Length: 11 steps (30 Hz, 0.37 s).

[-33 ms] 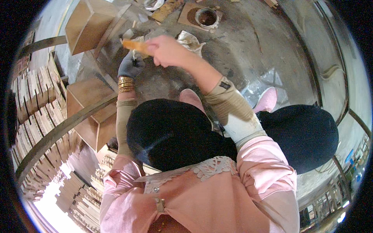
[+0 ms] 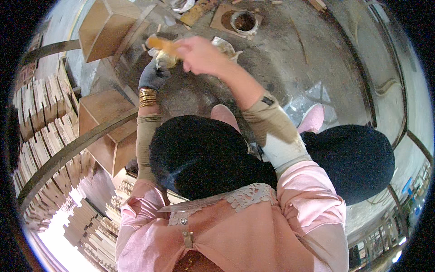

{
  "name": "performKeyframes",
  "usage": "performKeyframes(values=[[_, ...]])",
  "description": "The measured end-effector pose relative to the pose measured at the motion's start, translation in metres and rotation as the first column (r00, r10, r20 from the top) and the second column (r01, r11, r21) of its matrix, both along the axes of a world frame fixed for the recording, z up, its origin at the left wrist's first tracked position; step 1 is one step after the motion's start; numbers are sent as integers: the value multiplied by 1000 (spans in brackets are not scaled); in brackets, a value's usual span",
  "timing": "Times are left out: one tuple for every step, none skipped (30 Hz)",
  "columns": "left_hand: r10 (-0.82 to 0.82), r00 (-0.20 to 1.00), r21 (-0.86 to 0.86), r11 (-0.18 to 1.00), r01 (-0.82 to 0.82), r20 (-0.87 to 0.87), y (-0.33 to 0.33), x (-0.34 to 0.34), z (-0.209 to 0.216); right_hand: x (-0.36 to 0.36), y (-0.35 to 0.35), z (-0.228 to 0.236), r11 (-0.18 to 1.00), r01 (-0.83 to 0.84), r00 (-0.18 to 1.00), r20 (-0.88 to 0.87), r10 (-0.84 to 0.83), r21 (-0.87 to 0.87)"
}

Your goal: The person is assembling small wooden pieces by inserting cylindrical dowels into pre-drilled holes. They use a brush to apply glue to the dowels and then insert them into the holes of the wooden blocks. The person handles the wooden blocks and dowels with gloved hands, occasionally adjusting their position to access different parts of the assembly.

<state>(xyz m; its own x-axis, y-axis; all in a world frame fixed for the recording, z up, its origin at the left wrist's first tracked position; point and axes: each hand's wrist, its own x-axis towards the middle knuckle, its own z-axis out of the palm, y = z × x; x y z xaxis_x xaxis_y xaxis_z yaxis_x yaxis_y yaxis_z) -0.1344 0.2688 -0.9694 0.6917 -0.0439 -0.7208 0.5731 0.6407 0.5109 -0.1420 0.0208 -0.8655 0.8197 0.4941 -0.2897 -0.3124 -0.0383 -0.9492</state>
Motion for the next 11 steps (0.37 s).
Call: performKeyframes(values=[[-7,999,-52,999,9,39,2,5,5,4,-10,4,997,81,997,9,-80,-21],[-6,998,-100,995,13,65,7,2,9,5,-21,3,987,153,988,5,-153,-40],[-4,996,-149,989,17,90,13,0,13,7,-37,0,978,202,979,-11,-203,-51],[1,992,-187,982,23,128,20,2,21,11,-51,-1,967,248,968,-17,-249,-51],[-56,977,-315,941,121,206,28,4,26,12,-58,-3,965,257,966,-25,-258,-45],[-32,980,-261,962,83,194,34,6,30,11,-62,-4,963,267,963,-33,-269,-40],[-12,984,-210,976,50,179,36,10,34,10,-65,-5,958,284,957,-44,-286,-40],[6,986,-158,987,20,165,37,14,37,10,-66,-6,955,288,956,-44,-291,-68],[43,989,-238,971,-7,144,39,20,42,9,-67,-8,951,293,954,-43,-298,-97],[83,989,-312,949,-42,122,49,25,45,9,-69,-7,949,291,954,-41,-298,-121],[126,987,-383,920,-78,101,64,30,49,10,-69,-8,953,259,964,-21,-266,-158]])
